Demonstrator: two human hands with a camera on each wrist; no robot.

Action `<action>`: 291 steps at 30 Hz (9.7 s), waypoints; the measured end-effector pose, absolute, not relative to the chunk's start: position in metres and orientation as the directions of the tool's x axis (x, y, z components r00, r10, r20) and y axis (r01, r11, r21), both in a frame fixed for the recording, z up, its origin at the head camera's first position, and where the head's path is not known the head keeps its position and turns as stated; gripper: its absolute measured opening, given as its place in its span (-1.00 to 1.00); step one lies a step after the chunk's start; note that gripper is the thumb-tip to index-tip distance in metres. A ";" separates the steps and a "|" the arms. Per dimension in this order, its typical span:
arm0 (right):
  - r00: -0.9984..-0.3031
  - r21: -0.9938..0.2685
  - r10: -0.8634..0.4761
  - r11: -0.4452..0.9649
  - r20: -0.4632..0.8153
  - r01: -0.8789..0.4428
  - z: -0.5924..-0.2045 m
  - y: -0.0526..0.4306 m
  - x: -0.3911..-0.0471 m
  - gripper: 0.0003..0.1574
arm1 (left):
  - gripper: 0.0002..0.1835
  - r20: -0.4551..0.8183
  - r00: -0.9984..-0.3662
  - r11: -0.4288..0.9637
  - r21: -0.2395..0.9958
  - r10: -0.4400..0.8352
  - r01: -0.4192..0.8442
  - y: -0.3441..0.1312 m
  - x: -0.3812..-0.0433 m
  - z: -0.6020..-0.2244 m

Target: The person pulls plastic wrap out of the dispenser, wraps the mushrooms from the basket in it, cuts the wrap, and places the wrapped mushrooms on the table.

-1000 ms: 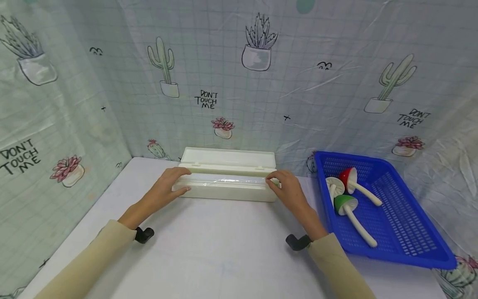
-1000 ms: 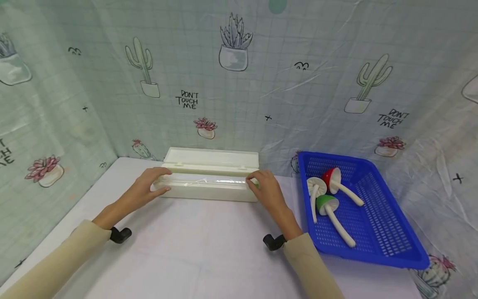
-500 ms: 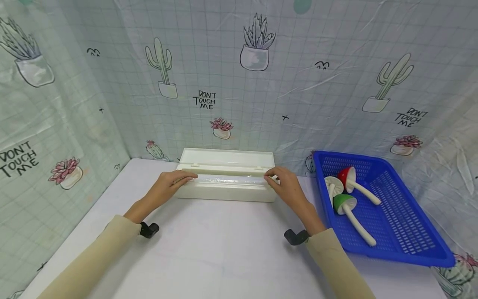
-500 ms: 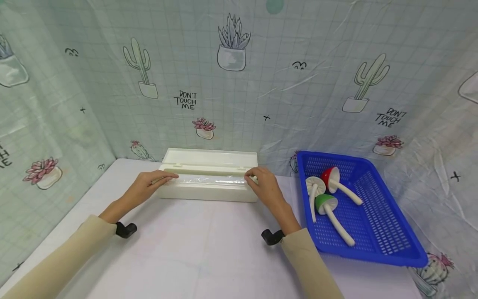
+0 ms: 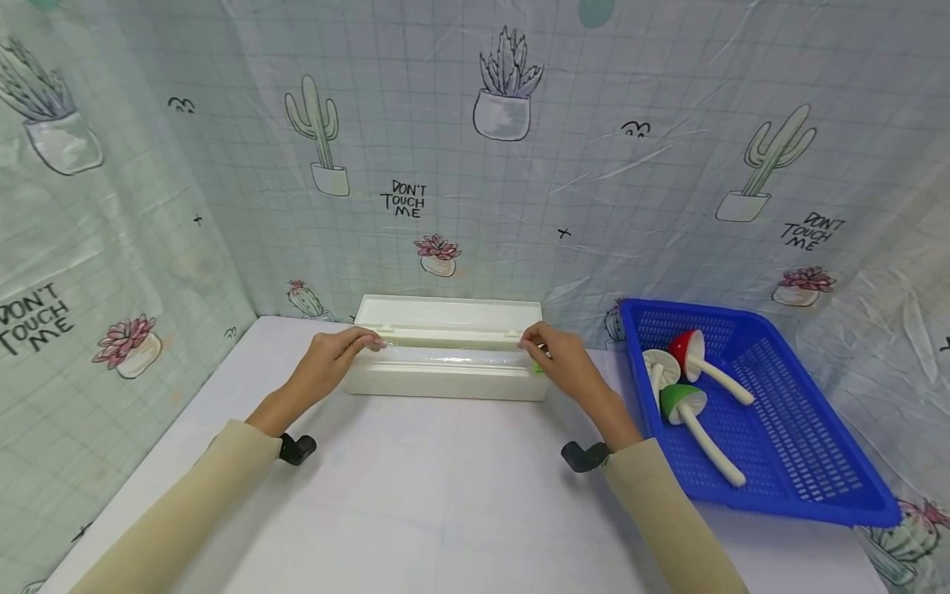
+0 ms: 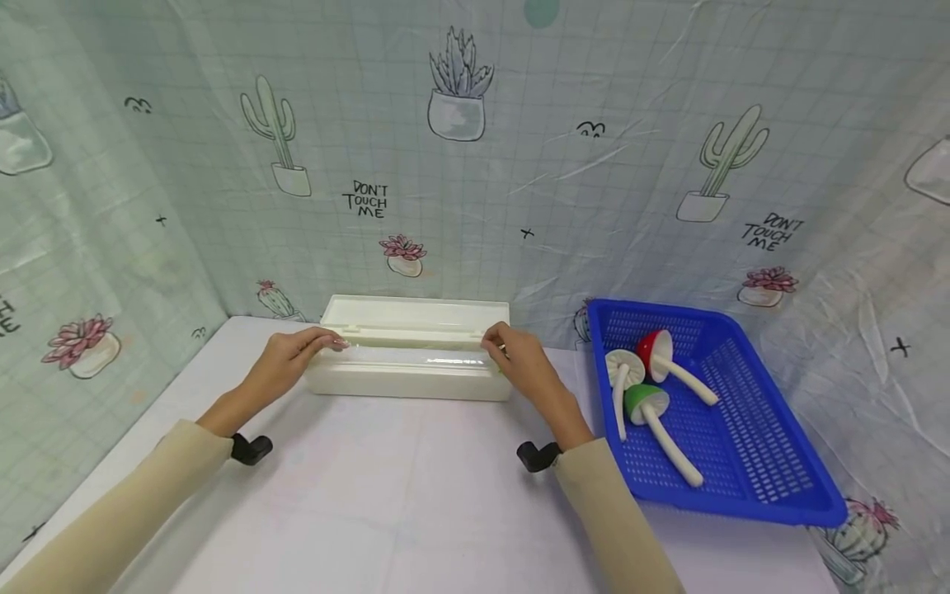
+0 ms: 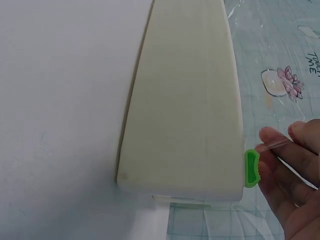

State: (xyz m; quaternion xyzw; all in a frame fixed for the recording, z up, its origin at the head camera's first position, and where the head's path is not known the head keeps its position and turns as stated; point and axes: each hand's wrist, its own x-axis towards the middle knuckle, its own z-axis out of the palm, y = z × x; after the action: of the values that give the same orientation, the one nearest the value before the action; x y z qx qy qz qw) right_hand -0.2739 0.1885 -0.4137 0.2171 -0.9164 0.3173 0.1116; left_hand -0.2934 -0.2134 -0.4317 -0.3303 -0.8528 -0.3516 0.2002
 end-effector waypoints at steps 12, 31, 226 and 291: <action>-0.877 -0.615 -0.369 0.626 0.308 -0.480 -0.415 0.188 -0.286 -0.76 | -0.79 0.517 -0.750 0.562 0.504 0.412 0.656 -0.207 -0.300 -0.422; -0.885 -0.639 -0.294 0.614 0.360 -0.464 -0.413 0.193 -0.301 -0.79 | -0.75 0.527 -0.796 0.482 0.636 0.299 0.602 -0.206 -0.310 -0.422; -0.589 -0.616 -0.712 0.278 0.384 -0.737 -0.248 0.228 -0.127 -0.62 | -0.61 0.555 -0.412 -0.047 0.635 0.723 0.771 -0.238 -0.141 -0.242; -0.699 -0.217 -0.713 0.691 -0.050 -0.689 -0.460 0.190 -0.090 -0.10 | 0.01 0.153 -0.721 0.700 0.173 0.676 0.693 -0.251 -0.128 -0.476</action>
State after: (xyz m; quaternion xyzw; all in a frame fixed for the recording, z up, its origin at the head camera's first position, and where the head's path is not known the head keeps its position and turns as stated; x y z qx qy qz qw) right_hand -0.0902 0.1904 -0.4604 0.3822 -0.9173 0.0910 -0.0654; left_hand -0.1280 -0.2511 -0.4758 -0.3716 -0.9211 -0.1097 0.0389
